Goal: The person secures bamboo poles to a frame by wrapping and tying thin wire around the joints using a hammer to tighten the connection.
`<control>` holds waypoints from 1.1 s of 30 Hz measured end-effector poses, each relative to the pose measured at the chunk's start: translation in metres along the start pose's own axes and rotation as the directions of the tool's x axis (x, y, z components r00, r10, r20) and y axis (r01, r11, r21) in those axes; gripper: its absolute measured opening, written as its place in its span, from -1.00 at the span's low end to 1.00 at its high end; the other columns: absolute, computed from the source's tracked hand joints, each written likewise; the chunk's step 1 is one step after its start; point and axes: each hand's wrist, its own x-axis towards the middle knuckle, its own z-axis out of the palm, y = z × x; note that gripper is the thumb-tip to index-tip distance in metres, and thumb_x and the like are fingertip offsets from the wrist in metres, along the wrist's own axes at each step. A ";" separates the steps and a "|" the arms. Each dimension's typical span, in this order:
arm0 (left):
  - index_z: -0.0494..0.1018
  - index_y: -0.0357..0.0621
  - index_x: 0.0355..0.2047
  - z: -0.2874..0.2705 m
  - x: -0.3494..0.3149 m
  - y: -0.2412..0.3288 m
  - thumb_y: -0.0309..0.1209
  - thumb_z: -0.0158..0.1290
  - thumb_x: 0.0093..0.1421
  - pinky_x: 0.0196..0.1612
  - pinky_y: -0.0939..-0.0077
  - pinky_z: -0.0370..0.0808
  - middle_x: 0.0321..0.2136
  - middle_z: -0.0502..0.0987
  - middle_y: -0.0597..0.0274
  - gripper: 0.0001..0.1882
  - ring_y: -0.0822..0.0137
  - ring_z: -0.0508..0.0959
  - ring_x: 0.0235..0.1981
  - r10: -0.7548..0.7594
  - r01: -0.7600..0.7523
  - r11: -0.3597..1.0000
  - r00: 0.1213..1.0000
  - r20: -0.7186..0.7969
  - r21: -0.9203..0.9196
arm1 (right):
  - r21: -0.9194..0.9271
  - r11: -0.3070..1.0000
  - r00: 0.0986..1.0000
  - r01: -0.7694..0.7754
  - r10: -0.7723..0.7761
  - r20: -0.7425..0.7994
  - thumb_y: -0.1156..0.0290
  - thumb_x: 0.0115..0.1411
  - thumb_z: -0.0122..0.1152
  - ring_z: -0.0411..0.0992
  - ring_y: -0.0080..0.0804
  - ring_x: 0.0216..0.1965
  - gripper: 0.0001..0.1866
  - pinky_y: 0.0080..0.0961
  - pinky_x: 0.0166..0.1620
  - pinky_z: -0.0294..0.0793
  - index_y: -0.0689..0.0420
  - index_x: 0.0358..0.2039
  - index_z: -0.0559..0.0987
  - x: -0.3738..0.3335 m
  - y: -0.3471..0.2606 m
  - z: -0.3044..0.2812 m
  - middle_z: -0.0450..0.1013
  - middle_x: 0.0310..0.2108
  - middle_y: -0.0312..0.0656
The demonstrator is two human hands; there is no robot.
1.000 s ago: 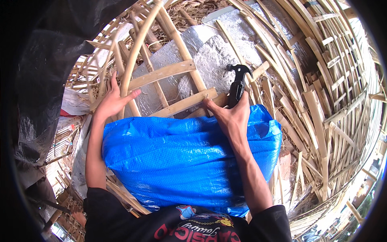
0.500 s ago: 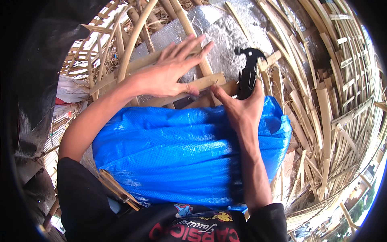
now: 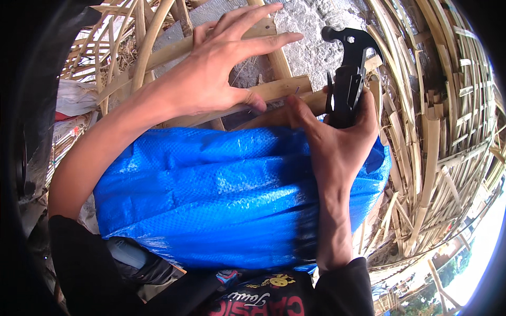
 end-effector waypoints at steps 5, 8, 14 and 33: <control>0.29 -0.13 0.26 -0.007 0.004 0.004 -0.21 0.28 0.08 0.26 -0.41 0.07 0.35 -0.09 -0.20 -0.24 -0.20 -0.09 0.39 -0.108 0.095 0.993 0.966 0.235 0.069 | -0.073 0.997 0.998 -0.029 0.032 0.047 0.59 0.02 0.47 0.52 -0.63 -0.46 -0.70 -0.72 -0.36 0.54 0.26 -0.22 0.59 0.000 -0.003 0.003 0.58 -0.40 -0.27; 0.36 -0.19 0.17 -0.001 0.000 -0.004 -0.24 0.29 0.07 0.28 -0.35 0.06 0.32 0.02 -0.19 -0.33 -0.17 -0.02 0.36 -0.092 0.100 0.994 0.983 0.160 -0.040 | -0.177 0.984 0.998 -0.027 0.038 0.059 0.60 0.02 0.45 0.53 -0.62 -0.45 -0.72 -0.71 -0.35 0.55 0.27 -0.23 0.58 0.001 -0.007 0.005 0.58 -0.42 -0.26; 0.53 -0.20 -0.05 0.014 -0.009 -0.024 -0.21 0.33 0.06 0.26 -0.18 0.09 0.24 0.21 -0.11 -0.51 -0.05 0.16 0.26 0.229 -0.232 0.968 0.973 -0.041 -0.091 | -0.135 0.977 0.985 -0.166 0.170 0.025 0.58 0.04 0.44 0.54 -0.60 -0.43 -0.70 -0.70 -0.31 0.55 0.28 -0.19 0.60 0.006 -0.015 0.003 0.58 -0.42 -0.25; 0.57 -0.25 -0.09 0.028 -0.002 -0.032 -0.26 0.28 0.14 0.10 0.16 0.40 -0.21 0.61 0.04 -0.60 0.16 0.49 -0.06 0.403 -0.435 0.898 0.874 -0.270 -0.070 | -0.295 0.932 0.973 -0.209 0.229 0.034 0.43 0.09 0.35 0.28 -0.72 -0.59 -0.79 -0.78 -0.48 0.20 0.22 -0.27 0.61 0.015 -0.032 -0.006 0.43 -0.55 -0.35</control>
